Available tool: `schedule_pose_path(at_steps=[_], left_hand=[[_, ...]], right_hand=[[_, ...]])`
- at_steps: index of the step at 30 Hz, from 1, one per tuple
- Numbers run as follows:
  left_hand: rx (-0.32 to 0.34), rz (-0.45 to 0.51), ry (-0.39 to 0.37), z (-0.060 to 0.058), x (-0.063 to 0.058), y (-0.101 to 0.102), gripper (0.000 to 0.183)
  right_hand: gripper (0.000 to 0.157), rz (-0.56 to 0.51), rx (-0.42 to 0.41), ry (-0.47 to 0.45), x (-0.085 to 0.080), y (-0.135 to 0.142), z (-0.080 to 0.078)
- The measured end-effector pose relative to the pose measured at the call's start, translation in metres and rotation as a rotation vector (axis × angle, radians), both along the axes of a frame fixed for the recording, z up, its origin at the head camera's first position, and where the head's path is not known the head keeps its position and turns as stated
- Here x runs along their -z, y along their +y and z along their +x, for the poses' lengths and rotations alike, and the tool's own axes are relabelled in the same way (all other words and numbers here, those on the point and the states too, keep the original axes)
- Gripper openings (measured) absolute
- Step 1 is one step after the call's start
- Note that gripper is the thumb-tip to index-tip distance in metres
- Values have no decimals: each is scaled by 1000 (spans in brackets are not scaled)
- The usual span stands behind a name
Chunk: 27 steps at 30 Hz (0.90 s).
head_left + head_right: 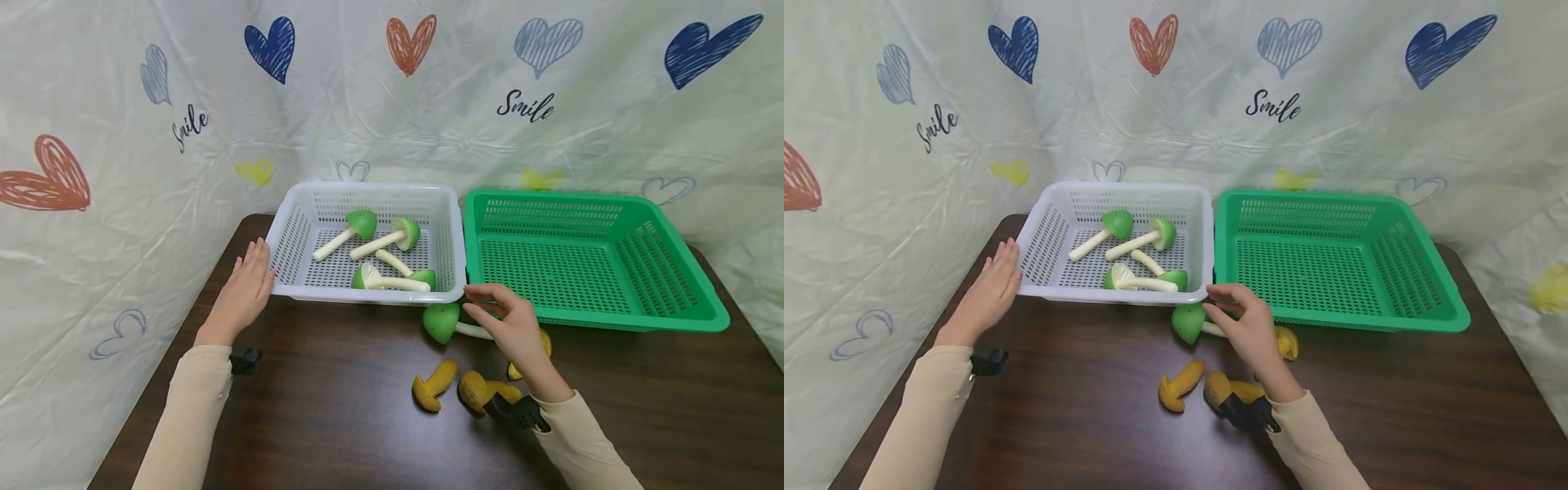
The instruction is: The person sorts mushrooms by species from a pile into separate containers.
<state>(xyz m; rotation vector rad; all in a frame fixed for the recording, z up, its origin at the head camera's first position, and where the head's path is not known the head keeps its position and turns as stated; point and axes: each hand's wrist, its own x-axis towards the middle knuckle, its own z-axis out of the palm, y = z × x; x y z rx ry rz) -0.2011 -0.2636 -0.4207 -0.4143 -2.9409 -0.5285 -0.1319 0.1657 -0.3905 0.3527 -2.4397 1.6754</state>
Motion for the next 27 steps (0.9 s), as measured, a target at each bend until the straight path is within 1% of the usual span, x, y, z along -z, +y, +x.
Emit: schedule_pose_path(at_steps=[5, 9, 14, 19, 22, 25, 27], left_hand=[[-4, -8, -1, 2, 0, -1, 58], [-7, -8, -8, 2, -1, 0, 58], [-6, -5, -8, 1, -3, 1, 58], [-6, -1, -7, 0, -3, 2, 58], [-6, -5, -6, 0, -2, 1, 58], [-8, -9, -6, 0, -2, 1, 58], [-11, -8, -8, 0, -2, 1, 58]], right_hand=[[26, -16, 9, -30, 2, 4, 11], [26, 10, 20, -49, 3, 7, 18], [25, 47, 18, -64, 7, 11, 23], [23, 67, 11, -71, 16, 16, 26], [21, 106, 40, -48, 23, 18, 29], [18, 195, 99, 4, 31, 20, 29], [17, 274, 133, 57, 36, 21, 28]])
